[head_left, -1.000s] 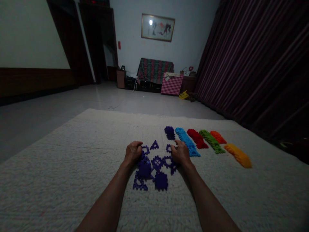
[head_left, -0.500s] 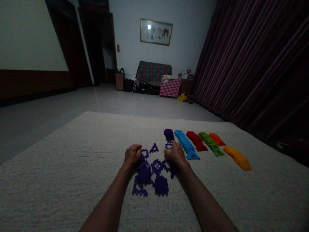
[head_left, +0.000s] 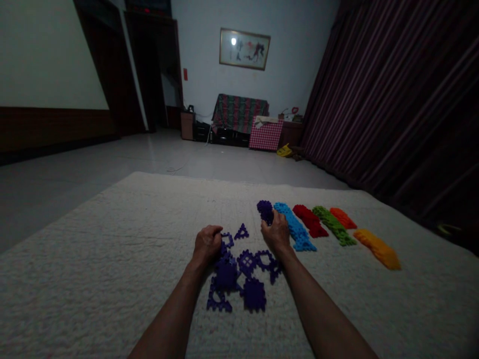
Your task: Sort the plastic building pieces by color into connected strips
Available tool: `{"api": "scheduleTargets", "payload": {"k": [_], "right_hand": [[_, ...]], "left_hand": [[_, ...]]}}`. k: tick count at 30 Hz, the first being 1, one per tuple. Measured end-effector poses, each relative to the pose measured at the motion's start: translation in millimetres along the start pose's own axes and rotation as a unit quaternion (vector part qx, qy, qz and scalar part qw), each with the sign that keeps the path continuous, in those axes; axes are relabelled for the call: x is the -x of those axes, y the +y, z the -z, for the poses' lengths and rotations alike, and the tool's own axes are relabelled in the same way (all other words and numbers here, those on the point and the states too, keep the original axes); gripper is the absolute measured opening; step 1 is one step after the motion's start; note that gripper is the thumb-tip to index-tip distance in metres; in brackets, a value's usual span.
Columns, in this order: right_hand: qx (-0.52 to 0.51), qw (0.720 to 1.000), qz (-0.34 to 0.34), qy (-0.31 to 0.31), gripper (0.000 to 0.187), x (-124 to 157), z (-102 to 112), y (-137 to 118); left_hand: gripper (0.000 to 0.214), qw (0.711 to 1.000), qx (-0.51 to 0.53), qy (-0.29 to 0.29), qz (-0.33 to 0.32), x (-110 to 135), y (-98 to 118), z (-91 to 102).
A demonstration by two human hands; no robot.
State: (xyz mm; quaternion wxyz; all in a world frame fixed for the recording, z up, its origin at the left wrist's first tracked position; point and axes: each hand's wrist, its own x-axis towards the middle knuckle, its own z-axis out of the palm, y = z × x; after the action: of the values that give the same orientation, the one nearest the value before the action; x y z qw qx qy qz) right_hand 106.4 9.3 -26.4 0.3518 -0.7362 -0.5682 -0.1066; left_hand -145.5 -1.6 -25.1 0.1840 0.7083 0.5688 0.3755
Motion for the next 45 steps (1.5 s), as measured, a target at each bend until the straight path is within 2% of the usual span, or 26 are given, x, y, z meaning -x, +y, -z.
{"api": "scheduleTargets", "payload": {"k": [13,22,24,27,30,33,37,40,45], "right_hand": [[-0.023,1.0,-0.014,0.006,0.054,-6,-3,2],[-0.048,0.998,0.003,0.047,0.052,-3,-5,6],[-0.061,0.996,0.015,0.057,0.049,-5,-3,6],[-0.098,0.991,0.068,0.057,0.038,-9,1,0],[-0.158,0.978,0.133,-0.003,0.029,-8,4,-14],[-0.219,0.949,0.19,-0.126,0.025,1,7,-35],[-0.23,0.885,0.305,-0.265,0.044,18,16,-63],[-0.182,0.867,0.344,-0.312,0.049,28,26,-76],[-0.149,0.869,0.337,-0.331,0.037,34,32,-82]], "left_hand": [[0.035,1.0,0.0,0.01,-0.005,1,-2,-0.8],[0.034,1.0,0.008,0.0,0.008,0,0,1.6],[0.035,1.0,0.022,0.005,0.016,0,1,3.0],[0.036,0.997,0.067,0.02,0.044,-1,2,4.8],[0.038,0.988,0.12,0.043,0.087,-3,-1,5.1],[0.039,0.979,0.154,0.074,0.111,-5,-6,4.0],[0.039,0.977,0.16,0.086,0.115,-5,-8,2.8],[0.038,0.981,0.146,0.07,0.107,-4,-4,3.5],[0.039,0.984,0.136,0.062,0.096,-4,-1,4.8]]}}
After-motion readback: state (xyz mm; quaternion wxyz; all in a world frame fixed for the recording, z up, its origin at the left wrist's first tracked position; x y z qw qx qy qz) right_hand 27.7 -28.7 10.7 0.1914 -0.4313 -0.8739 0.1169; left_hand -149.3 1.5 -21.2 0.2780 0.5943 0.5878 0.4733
